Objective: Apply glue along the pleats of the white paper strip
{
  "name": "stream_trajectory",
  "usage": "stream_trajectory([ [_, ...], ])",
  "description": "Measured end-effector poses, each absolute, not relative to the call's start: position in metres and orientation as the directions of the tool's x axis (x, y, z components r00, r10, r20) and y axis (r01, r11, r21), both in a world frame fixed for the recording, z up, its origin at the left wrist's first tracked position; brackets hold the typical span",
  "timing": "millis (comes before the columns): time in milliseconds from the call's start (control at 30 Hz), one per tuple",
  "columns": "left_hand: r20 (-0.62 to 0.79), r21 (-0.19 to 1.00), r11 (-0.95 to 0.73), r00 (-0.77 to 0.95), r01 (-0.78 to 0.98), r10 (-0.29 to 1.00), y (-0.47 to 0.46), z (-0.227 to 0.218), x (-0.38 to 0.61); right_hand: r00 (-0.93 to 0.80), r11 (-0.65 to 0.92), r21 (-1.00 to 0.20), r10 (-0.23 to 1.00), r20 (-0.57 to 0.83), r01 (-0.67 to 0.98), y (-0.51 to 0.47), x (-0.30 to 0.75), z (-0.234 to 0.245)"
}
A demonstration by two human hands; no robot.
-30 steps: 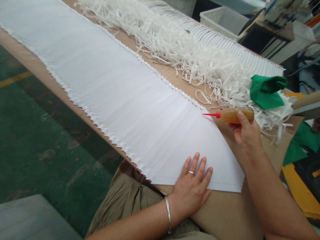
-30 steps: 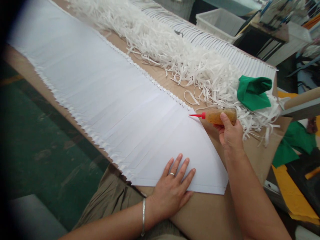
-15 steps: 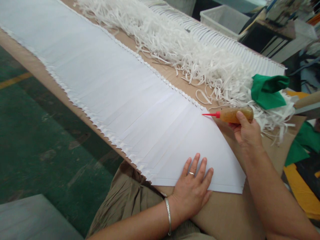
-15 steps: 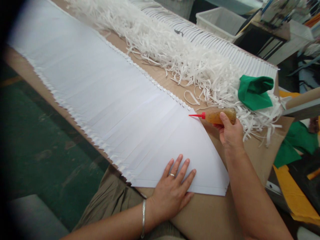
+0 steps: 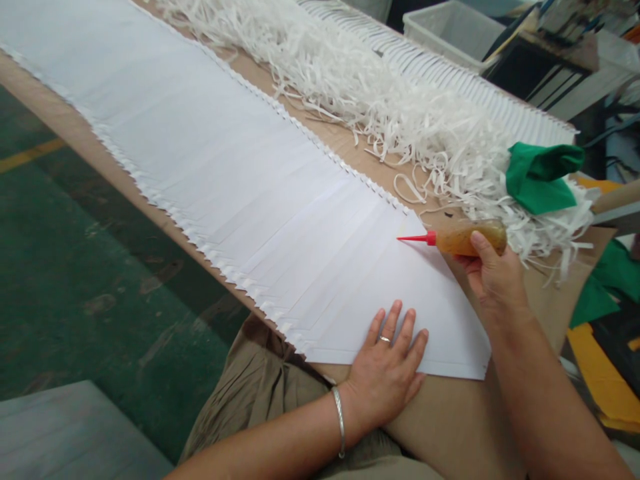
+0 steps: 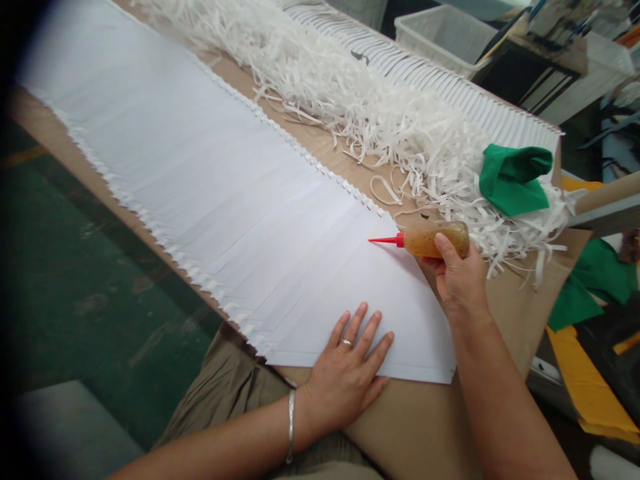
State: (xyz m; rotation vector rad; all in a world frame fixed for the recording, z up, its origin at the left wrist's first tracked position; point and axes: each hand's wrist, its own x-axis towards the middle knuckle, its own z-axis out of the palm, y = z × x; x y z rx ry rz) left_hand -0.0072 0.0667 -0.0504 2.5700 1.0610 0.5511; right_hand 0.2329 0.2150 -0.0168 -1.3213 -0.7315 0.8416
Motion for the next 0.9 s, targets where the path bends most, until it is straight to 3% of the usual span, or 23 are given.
stream_trajectory([
  [400, 0.258, 0.381, -0.702, 0.660, 0.602, 0.706, 0.061, -0.054, -0.008, 0.496, -0.021, -0.993, 0.865, -0.074, -0.113, 0.162, 0.193, -0.013],
  [567, 0.275, 0.289, -0.734, 0.681, 0.615, 0.679, 0.056, -0.052, -0.010, 0.484, -0.051, -0.992, 0.869, -0.102, -0.116, 0.138, 0.177, -0.015],
  [733, 0.252, 0.213, -0.719, 0.673, 0.662, 0.695, 0.045, -0.049, -0.015, 0.455, -0.065, -0.995, 0.886, -0.093, -0.077, 0.116, 0.163, -0.016],
  [900, 0.225, 0.228, -0.727, 0.692, 0.647, 0.686, 0.038, -0.049, -0.022, 0.452, -0.077, -0.997, 0.889, -0.071, -0.005, 0.095, 0.149, -0.018],
])
